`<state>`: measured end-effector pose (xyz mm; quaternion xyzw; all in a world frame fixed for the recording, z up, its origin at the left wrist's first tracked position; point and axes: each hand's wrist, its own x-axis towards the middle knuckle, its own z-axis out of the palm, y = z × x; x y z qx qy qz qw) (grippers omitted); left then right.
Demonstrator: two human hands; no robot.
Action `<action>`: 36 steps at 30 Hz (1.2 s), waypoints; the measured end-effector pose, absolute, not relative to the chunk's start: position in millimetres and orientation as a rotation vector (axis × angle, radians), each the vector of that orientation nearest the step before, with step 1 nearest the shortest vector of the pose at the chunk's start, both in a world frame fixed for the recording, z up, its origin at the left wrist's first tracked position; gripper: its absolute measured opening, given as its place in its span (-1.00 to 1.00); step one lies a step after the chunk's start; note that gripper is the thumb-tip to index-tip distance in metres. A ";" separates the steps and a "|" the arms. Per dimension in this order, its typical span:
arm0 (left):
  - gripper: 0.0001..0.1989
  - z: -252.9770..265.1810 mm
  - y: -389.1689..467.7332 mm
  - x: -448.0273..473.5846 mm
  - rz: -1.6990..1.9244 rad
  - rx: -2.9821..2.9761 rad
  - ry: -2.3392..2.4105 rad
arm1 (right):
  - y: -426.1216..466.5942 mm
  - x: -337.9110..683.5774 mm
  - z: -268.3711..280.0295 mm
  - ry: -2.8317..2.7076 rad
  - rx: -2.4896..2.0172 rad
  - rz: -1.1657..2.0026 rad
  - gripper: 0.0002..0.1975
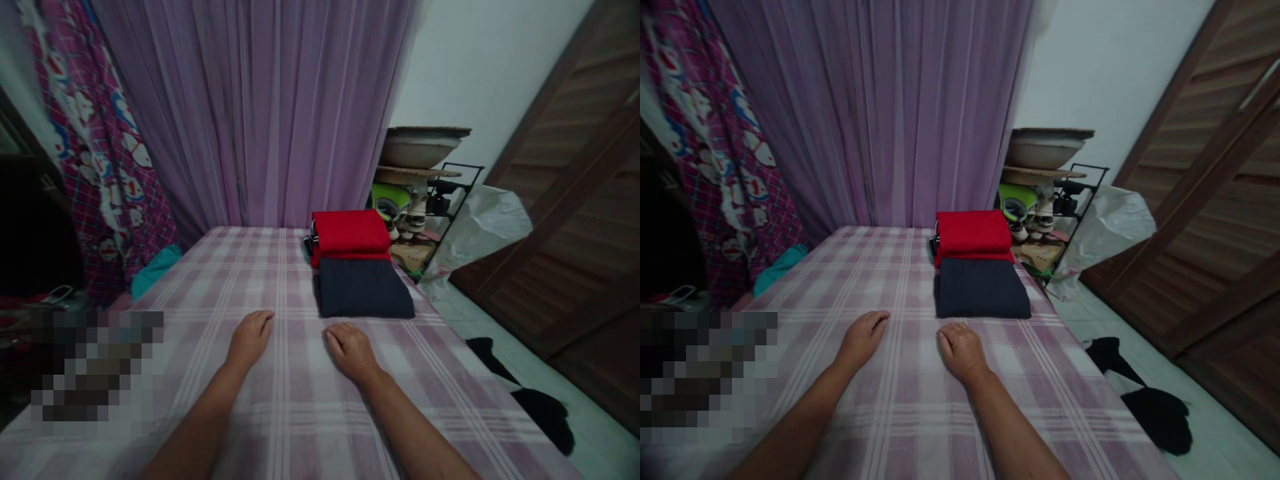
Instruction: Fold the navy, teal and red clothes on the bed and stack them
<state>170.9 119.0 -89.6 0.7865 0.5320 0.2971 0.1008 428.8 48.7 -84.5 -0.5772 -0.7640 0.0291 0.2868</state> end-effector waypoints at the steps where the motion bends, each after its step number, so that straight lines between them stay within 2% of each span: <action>1: -0.68 -87.6 114.7 173.1 0.838 2.380 1.576 | 48.0 429.6 -85.9 -2.017 -1.564 0.063 -0.67; 10: -0.72 -88.5 73.4 161.2 0.746 2.550 1.614 | 45.3 444.2 -109.7 -1.806 -1.546 0.055 -0.61; 18: -0.66 -82.7 55.5 109.5 0.671 2.371 1.985 | 32.3 448.2 -111.4 -1.760 -1.519 0.133 -0.61; 24: -0.59 -84.7 47.1 95.2 0.534 2.238 2.220 | 24.4 451.7 -110.5 -1.561 -1.544 0.309 -0.58; 30: -0.59 -87.0 47.7 96.4 0.516 2.232 2.238 | 29.1 460.6 -113.0 -1.259 -1.487 0.484 -0.51; 36: -0.58 -88.4 48.0 93.7 0.515 2.229 2.211 | 27.8 462.8 -113.3 -1.279 -1.469 0.529 -0.52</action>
